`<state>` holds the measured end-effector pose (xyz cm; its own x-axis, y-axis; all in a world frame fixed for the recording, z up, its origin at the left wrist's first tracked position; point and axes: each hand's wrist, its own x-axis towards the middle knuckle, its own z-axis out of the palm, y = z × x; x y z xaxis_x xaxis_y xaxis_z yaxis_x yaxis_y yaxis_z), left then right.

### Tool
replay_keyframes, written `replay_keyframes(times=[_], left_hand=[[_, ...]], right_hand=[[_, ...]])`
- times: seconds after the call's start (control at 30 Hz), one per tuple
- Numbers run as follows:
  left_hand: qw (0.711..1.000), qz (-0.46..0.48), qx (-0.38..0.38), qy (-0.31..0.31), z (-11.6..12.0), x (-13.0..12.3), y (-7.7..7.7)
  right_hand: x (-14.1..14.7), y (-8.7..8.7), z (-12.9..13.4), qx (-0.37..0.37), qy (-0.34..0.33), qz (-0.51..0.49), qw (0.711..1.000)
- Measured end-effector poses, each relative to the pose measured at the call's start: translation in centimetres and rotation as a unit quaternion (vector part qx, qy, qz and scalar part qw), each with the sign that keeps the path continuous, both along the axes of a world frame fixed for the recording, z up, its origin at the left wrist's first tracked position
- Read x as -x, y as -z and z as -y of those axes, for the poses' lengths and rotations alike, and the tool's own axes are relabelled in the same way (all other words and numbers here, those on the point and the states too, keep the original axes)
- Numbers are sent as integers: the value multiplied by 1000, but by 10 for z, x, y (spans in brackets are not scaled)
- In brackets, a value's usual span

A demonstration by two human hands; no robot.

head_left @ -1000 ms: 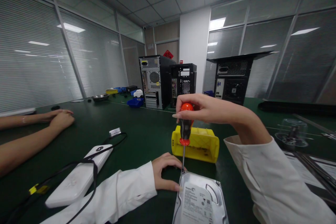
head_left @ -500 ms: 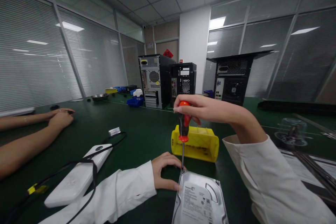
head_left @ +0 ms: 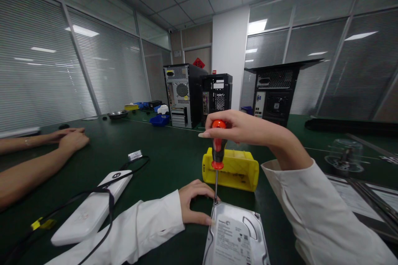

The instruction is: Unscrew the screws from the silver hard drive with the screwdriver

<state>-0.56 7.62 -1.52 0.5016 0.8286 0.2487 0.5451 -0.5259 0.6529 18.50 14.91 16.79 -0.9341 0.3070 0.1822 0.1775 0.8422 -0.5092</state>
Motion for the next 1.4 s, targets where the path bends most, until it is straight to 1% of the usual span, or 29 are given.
replay_keyframes(times=[0.13, 0.23, 0.3, 0.4, 0.53, 0.73, 0.93, 1.0, 1.07, 1.13, 1.2, 1.27, 1.4], left_hand=[[1000, 11, -4, 2, 0, -1, 1], [1000, 7, -5, 0, 0, -1, 2], [1000, 12, -9, 1, 0, 0, 2], [1000, 17, -11, 4, 0, 0, 2], [1000, 11, -6, 6, 0, 0, 1], [1000, 16, -4, 8, 0, 0, 0], [1000, 6, 2, 1, 0, 0, 1], [1000, 7, 2, 1, 0, 0, 2], [1000, 9, -2, 2, -1, 1, 3], [1000, 8, -6, 3, -1, 1, 3], [1000, 8, -6, 4, -1, 1, 3], [1000, 12, -5, 5, -1, 1, 3], [1000, 20, -12, 8, 0, 0, 2]], right_hand=[[1, 3, 0, 28, 6, -11, 1000], [2, 4, 1, 54, -9, -6, 998], [3, 3, 0, 56, -18, -8, 998], [4, 3, -2, 25, -20, -23, 999], [3, 1, -4, -24, -5, -34, 999], [3, -1, -1, -22, -44, -47, 998], [4, 1, -4, -69, 9, -37, 997], [3, 1, -5, -62, 20, -34, 997], [2, 1, -4, -34, 21, -29, 999], [0, 0, -2, 1, 13, -16, 1000], [-1, -2, 0, 14, 6, -6, 1000], [-1, -2, 1, -1, 6, -11, 1000], [3, 2, -1, -60, 11, -48, 997]])
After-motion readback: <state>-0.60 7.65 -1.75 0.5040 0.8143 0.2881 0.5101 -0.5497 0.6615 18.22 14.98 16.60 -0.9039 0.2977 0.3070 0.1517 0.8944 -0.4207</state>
